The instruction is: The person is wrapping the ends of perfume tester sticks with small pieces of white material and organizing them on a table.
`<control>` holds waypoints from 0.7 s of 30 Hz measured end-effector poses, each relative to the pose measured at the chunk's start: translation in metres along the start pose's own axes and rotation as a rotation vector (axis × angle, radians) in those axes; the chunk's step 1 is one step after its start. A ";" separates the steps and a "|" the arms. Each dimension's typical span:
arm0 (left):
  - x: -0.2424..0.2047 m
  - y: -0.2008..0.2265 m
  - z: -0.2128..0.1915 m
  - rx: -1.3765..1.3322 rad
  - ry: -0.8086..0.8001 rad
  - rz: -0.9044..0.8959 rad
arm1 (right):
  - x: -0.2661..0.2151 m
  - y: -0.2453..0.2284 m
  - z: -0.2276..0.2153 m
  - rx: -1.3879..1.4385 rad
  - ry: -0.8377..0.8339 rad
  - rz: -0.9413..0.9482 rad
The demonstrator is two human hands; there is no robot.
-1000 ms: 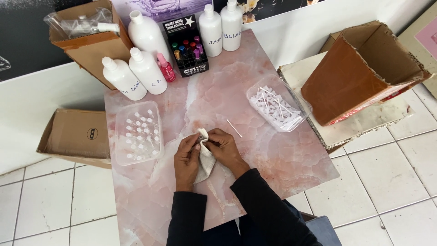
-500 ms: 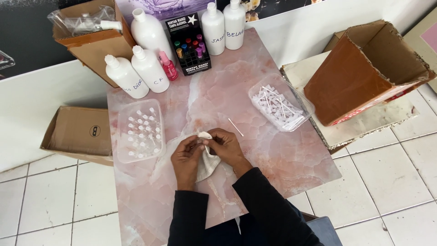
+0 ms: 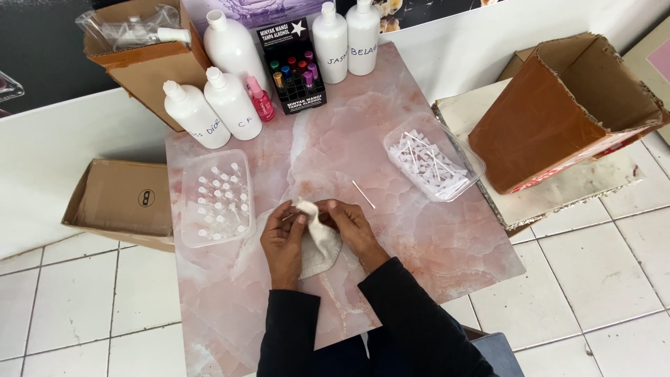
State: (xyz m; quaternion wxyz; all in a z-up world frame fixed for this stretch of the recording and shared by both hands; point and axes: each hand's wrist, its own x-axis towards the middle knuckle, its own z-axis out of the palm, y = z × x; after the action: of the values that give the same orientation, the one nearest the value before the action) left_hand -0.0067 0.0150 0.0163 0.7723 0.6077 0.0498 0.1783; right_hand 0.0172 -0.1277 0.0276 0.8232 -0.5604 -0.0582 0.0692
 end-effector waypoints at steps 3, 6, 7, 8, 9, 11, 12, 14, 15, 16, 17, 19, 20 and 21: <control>0.000 0.004 0.002 -0.015 -0.048 -0.042 | 0.003 0.004 0.002 -0.096 0.057 -0.038; -0.003 0.017 0.006 0.067 -0.118 -0.013 | 0.003 0.006 -0.001 -0.193 0.007 -0.088; -0.003 0.018 0.005 0.069 -0.118 -0.014 | 0.005 0.009 -0.001 -0.192 0.007 -0.087; -0.004 0.019 0.005 0.069 -0.142 -0.015 | 0.006 0.012 -0.003 -0.228 0.019 -0.118; -0.004 0.020 0.004 0.069 -0.166 -0.015 | 0.007 0.015 -0.004 -0.265 0.030 -0.149; -0.002 0.009 -0.001 0.067 -0.158 -0.013 | 0.005 0.016 0.000 -0.249 0.071 -0.157; -0.001 0.003 -0.003 0.062 -0.145 -0.009 | 0.004 0.016 0.001 -0.236 0.106 -0.167; -0.004 0.007 0.004 0.059 -0.080 -0.021 | 0.009 0.027 -0.002 -0.219 0.152 -0.182; -0.006 0.010 0.007 0.056 -0.014 -0.030 | 0.011 0.033 -0.003 -0.201 0.197 -0.200; -0.006 0.010 0.007 0.060 -0.010 -0.033 | 0.011 0.031 -0.001 -0.198 0.194 -0.195; -0.006 0.010 0.006 0.075 -0.002 -0.019 | 0.010 0.029 0.000 -0.227 0.195 -0.245; -0.006 0.010 0.006 0.086 0.004 -0.006 | 0.006 0.025 0.004 -0.259 0.197 -0.297; -0.006 0.011 0.007 0.178 -0.024 0.037 | 0.004 0.024 0.008 -0.234 0.146 -0.316; -0.006 0.012 0.007 0.270 -0.053 0.081 | 0.002 0.023 0.011 -0.210 0.096 -0.336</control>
State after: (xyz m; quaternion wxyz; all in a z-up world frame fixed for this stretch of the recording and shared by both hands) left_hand -0.0125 0.0090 0.0287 0.6768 0.7119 0.0282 0.1852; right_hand 0.0159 -0.1086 0.0104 0.7622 -0.6282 -0.1185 -0.1020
